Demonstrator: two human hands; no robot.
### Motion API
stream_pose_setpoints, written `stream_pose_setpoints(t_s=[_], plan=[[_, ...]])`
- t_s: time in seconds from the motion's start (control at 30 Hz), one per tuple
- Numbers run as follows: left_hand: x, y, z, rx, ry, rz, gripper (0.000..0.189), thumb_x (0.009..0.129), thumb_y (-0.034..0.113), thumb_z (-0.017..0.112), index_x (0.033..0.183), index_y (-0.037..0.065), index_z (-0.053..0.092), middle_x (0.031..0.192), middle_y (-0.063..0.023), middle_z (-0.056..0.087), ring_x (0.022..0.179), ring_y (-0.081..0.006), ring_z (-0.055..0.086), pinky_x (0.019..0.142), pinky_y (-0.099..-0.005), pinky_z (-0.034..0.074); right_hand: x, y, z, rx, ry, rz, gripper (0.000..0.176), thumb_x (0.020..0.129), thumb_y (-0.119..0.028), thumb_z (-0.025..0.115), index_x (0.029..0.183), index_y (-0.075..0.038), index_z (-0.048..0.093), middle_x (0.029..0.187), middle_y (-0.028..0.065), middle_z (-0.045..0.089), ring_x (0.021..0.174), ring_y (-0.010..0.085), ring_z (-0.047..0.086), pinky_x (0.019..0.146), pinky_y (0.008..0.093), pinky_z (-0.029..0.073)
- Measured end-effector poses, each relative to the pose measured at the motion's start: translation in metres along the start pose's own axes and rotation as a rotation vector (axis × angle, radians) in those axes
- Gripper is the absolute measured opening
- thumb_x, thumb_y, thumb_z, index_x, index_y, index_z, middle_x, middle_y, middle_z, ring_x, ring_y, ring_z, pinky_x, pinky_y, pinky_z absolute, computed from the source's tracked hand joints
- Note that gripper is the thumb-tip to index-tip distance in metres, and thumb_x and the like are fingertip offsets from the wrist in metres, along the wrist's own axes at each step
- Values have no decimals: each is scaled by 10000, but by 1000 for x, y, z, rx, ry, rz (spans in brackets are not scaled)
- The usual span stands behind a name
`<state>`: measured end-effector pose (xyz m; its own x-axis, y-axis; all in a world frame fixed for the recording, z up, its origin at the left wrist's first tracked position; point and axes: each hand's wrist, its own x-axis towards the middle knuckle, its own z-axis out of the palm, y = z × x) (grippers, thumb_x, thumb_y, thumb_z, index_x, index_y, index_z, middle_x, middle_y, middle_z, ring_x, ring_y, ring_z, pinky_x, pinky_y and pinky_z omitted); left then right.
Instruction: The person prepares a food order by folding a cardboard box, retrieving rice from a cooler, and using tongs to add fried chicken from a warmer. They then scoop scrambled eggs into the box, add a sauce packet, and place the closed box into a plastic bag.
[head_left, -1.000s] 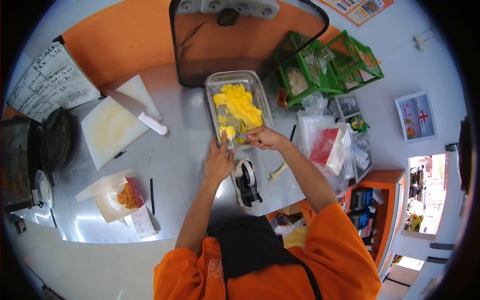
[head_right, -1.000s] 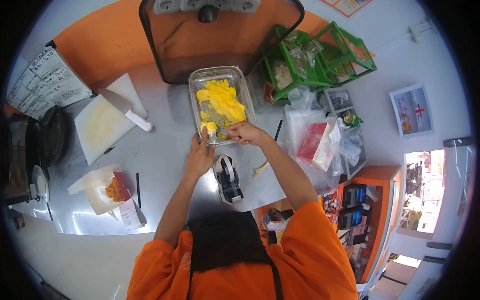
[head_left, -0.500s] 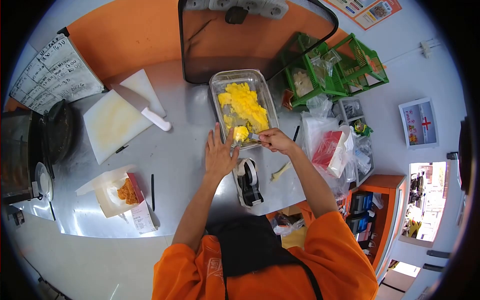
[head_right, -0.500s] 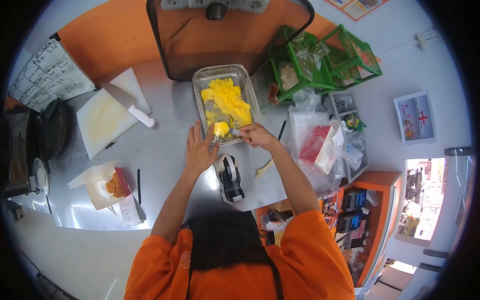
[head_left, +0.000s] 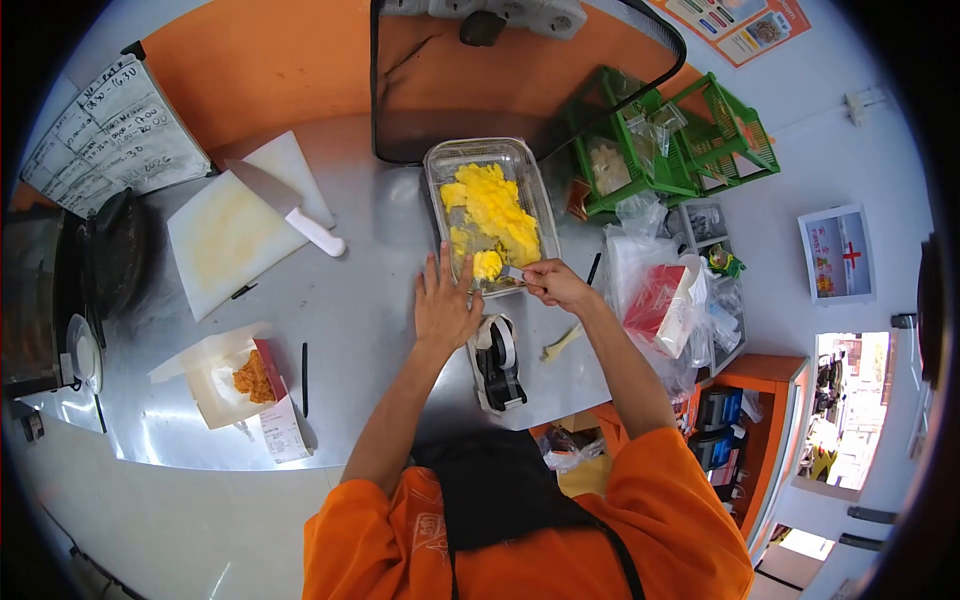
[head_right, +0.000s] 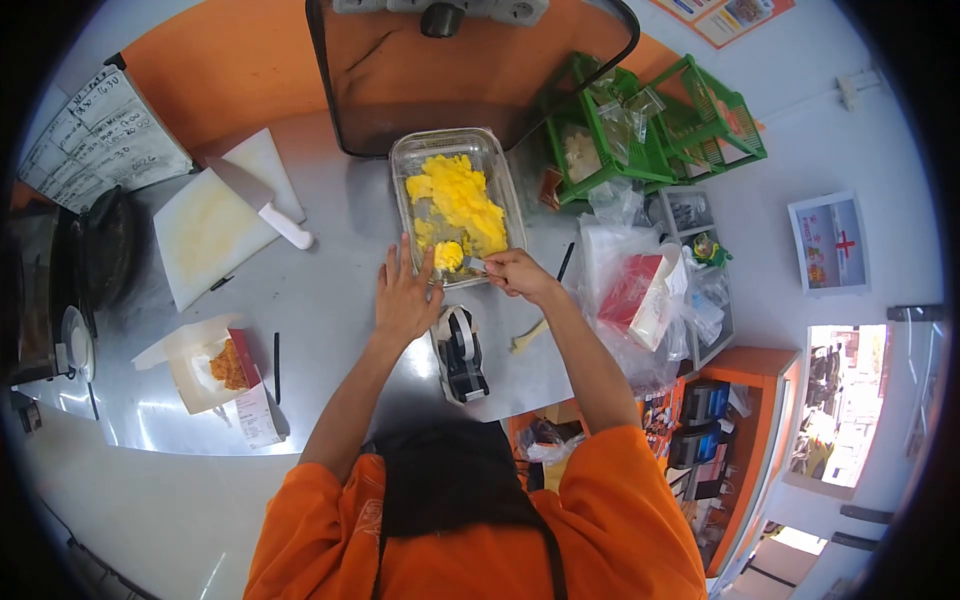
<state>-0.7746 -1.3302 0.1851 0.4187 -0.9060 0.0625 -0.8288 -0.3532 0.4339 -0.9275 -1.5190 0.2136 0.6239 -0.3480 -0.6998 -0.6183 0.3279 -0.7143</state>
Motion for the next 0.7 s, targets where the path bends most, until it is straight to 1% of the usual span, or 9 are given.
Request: stream_pose_setpoints(t_s=[0.13,0.3,0.4,0.47,0.57,0.6,0.63,0.67,0.7], plan=[[-2,1,6,-23,16,-24,599,897,345,474,1443,131,354,1522,-244,133,1358,-442,228,1074,-546,253,-13,-8,2,-13,88,35,183,958,-161,515,946,-7,613,604,-23,434,463,56,320,390,228,235],[-6,-1,7,-45,28,-31,599,909,341,471,1456,143,325,1518,-261,118,1361,-445,211,1081,-541,242,-22,-2,-11,82,63,-11,168,951,-169,531,957,-17,601,602,-29,429,452,56,314,387,222,236],[-20,-3,0,-80,58,-28,601,912,318,487,1457,136,313,1506,-284,127,1349,-461,226,1072,-550,250,-23,4,-14,115,36,-58,148,946,-170,542,957,-35,601,598,-31,436,442,50,317,376,219,245],[-35,-7,-6,-138,99,-37,597,916,300,483,1457,128,300,1488,-298,167,1323,-470,270,1067,-536,277,-21,7,-20,109,39,-88,131,942,-171,549,954,-51,599,595,-35,440,433,43,319,366,215,249],[-87,-25,-15,-238,168,-127,578,920,253,484,1447,101,300,1467,-306,217,1287,-477,325,1062,-501,308,-23,-3,-22,125,66,-92,121,939,-178,556,961,-65,595,585,-47,425,418,33,315,355,208,240],[-107,-28,-18,-284,195,-152,570,921,234,486,1441,89,304,1461,-306,232,1275,-477,342,1060,-487,318,-20,-3,-30,119,-16,-132,123,944,-176,548,966,-66,598,581,-44,411,411,33,306,355,206,237],[-130,-29,-24,-309,304,-183,496,927,186,481,1389,41,375,1390,-280,377,1219,-431,439,1018,-434,379,-22,-8,-28,131,4,-131,131,946,-174,543,978,-60,598,580,-41,407,411,35,303,356,205,236],[-156,-29,-31,-469,312,-277,465,932,180,480,1366,30,401,1355,-261,420,1199,-406,467,999,-423,395,-27,-18,-22,147,37,-134,139,948,-172,538,991,-54,597,580,-37,403,412,36,300,357,204,235],[-183,-30,-38,-637,322,-350,436,938,174,478,1342,19,428,1320,-243,464,1179,-380,496,980,-412,412,-32,-30,-13,99,-17,-138,142,950,-170,535,995,-48,592,583,-35,403,415,37,302,359,204,236]])
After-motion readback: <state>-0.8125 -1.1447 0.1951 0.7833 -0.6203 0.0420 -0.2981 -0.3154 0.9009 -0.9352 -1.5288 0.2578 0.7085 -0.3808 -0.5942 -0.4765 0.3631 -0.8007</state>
